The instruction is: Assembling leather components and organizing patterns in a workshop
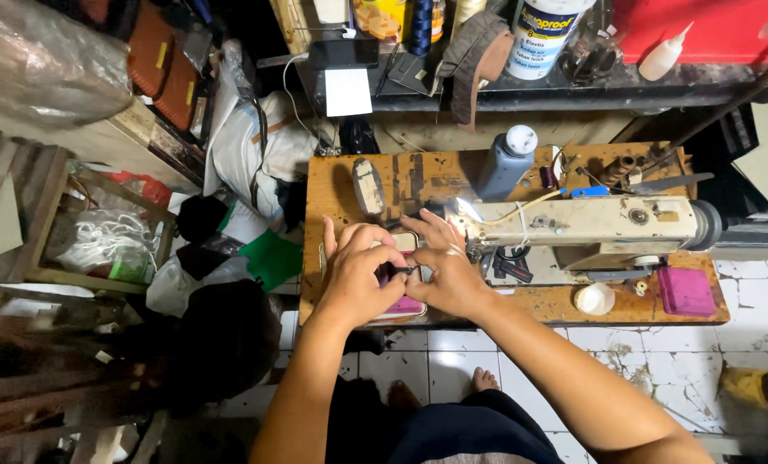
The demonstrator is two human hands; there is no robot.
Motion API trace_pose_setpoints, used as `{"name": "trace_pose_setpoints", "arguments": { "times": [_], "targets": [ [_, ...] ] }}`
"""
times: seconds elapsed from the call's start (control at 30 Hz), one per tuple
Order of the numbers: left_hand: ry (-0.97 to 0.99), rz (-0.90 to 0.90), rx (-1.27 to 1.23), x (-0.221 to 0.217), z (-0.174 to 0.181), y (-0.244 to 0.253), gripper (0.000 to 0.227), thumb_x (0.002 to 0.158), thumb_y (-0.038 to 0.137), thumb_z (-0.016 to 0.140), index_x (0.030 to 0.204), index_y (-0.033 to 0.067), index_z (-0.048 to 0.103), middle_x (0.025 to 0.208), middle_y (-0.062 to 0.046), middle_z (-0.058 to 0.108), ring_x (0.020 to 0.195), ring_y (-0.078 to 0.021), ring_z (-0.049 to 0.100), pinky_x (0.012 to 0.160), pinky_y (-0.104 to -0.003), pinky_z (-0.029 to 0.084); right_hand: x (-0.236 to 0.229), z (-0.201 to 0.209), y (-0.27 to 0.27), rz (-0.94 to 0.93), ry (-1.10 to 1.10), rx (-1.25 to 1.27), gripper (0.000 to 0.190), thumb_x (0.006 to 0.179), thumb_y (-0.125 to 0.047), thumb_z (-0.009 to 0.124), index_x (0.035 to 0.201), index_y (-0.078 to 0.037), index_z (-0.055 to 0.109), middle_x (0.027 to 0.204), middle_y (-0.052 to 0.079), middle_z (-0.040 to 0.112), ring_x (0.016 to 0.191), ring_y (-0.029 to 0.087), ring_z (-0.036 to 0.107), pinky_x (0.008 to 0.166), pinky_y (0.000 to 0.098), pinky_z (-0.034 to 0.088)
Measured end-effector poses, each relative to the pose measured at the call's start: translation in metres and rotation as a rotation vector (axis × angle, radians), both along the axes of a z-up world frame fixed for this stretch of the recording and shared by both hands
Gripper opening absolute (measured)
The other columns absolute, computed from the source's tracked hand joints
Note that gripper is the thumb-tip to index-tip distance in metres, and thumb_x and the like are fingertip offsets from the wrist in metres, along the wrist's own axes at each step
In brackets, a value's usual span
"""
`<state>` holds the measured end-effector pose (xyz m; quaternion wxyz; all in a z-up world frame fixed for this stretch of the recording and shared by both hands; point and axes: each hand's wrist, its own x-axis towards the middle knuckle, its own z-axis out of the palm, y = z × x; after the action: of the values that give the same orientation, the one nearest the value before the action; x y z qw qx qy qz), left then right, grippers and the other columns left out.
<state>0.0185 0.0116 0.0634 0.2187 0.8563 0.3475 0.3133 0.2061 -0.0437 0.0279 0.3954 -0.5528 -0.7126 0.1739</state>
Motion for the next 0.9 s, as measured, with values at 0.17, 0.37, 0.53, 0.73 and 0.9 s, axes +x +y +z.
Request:
{"name": "trace_pose_setpoints", "arguments": {
  "times": [0.17,0.37,0.53,0.73,0.9],
  "targets": [
    [-0.006,0.014,0.04,-0.008,-0.002,0.001,0.019,0.062,0.025,0.084,0.074,0.0244,0.07,0.103,0.003,0.064,0.121,-0.0238,0.054,0.122,-0.062,-0.001,-0.005,0.0,0.0,0.011,-0.019,0.031,0.013,0.069,-0.019,0.075,0.08,-0.014,0.071,0.149,0.009,0.056,0.146,0.043,0.039,0.114,0.0686,0.021],
    [0.015,0.037,0.077,-0.018,0.003,0.0,0.02,0.061,0.025,0.083,0.074,0.0239,0.068,0.103,0.003,0.065,0.12,-0.0228,0.056,0.123,-0.063,0.0,-0.009,0.0,0.002,0.03,-0.031,0.049,0.015,0.066,-0.018,0.075,0.078,-0.014,0.068,0.15,0.009,0.056,0.146,0.042,0.039,0.116,0.0668,0.019],
    [0.054,0.062,0.115,-0.025,0.005,0.0,0.02,0.06,0.024,0.082,0.072,0.024,0.067,0.103,0.004,0.065,0.12,-0.0215,0.057,0.123,-0.065,0.004,-0.012,0.0,0.004,0.048,-0.04,0.052,0.015,0.066,-0.018,0.075,0.077,-0.015,0.067,0.15,0.009,0.055,0.146,0.041,0.038,0.118,0.0661,0.016],
    [0.021,0.075,0.13,-0.031,-0.001,0.002,0.021,0.057,0.021,0.081,0.071,0.0226,0.066,0.102,0.004,0.065,0.119,-0.0219,0.057,0.123,-0.066,0.003,-0.015,0.003,0.005,0.056,-0.051,0.054,0.015,0.066,-0.018,0.074,0.078,-0.014,0.066,0.15,0.01,0.055,0.147,0.04,0.038,0.119,0.0649,0.014],
    [-0.002,0.073,0.178,-0.036,-0.007,0.003,0.022,0.056,0.02,0.08,0.071,0.0219,0.065,0.102,0.003,0.066,0.116,-0.0239,0.059,0.122,-0.068,0.004,-0.016,0.006,0.005,0.066,-0.083,0.065,0.017,0.067,-0.02,0.074,0.079,-0.014,0.065,0.15,0.011,0.055,0.146,0.04,0.039,0.119,0.0651,0.014]
  ]
}}
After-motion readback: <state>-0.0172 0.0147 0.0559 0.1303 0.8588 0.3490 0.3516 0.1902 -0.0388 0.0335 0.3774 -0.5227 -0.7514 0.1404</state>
